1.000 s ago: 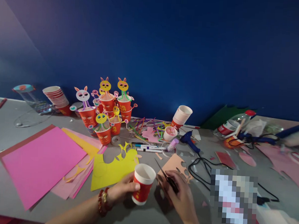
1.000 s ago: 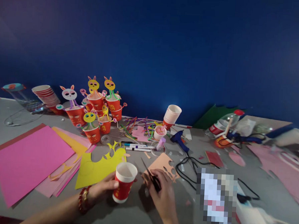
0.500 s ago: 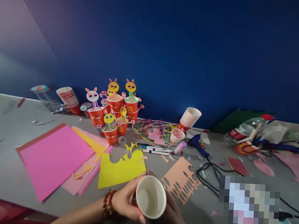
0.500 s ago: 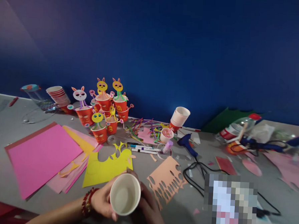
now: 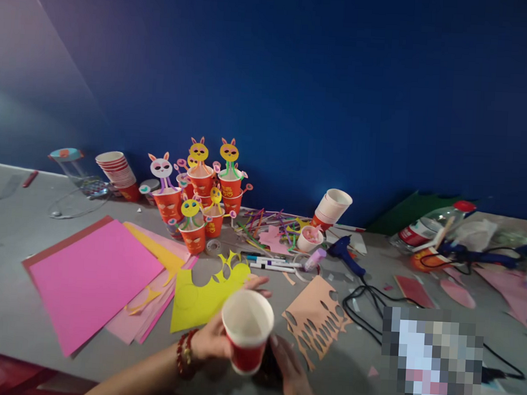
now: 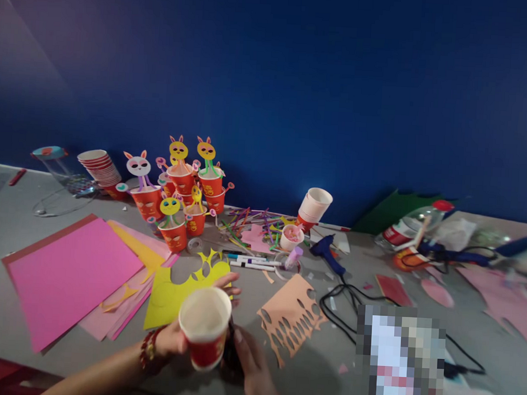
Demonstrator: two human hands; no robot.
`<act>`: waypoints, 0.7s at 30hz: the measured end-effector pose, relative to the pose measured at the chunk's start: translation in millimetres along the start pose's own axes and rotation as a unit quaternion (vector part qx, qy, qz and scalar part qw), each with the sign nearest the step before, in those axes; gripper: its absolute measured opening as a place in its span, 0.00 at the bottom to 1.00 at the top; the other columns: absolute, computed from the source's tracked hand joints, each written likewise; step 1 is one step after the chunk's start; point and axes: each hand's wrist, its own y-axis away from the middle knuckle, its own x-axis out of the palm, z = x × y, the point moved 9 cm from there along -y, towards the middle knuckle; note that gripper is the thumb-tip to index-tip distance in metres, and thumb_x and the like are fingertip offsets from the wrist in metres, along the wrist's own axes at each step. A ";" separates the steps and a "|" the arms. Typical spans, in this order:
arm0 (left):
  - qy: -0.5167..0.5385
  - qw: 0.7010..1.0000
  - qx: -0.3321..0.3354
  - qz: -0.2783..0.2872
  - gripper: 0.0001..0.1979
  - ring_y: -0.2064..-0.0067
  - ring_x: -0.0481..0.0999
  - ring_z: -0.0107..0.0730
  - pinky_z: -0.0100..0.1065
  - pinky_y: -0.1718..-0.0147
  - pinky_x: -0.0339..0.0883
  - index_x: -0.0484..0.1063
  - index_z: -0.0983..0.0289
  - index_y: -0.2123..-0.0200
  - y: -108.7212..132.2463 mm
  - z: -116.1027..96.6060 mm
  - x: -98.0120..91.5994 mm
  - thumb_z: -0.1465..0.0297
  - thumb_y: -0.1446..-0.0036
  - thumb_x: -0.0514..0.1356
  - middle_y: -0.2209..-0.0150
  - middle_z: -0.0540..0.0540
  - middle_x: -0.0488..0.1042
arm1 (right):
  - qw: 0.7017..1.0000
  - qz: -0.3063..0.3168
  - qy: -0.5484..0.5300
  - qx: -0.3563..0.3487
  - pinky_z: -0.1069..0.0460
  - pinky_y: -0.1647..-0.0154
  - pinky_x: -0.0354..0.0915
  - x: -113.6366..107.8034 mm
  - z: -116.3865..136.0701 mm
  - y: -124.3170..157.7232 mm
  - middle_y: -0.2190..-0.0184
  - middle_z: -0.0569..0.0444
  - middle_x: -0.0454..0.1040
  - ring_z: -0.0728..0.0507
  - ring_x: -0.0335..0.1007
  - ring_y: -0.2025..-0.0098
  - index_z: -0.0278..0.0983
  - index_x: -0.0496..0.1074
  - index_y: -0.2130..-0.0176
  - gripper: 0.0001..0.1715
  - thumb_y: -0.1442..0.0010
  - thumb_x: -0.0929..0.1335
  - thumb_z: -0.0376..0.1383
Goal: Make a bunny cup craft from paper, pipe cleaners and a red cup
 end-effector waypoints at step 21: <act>0.368 0.898 -0.039 -0.237 0.23 0.56 0.80 0.40 0.36 0.57 0.75 0.70 0.71 0.50 -16.2 6.8 -34.7 0.55 0.33 0.52 0.58 0.66 0.78 | 0.988 0.056 0.126 -0.067 0.53 0.68 0.65 18.3 -16.8 -17.0 0.71 0.53 0.73 0.44 0.69 0.70 0.40 0.69 0.61 0.18 0.28 0.56 0.42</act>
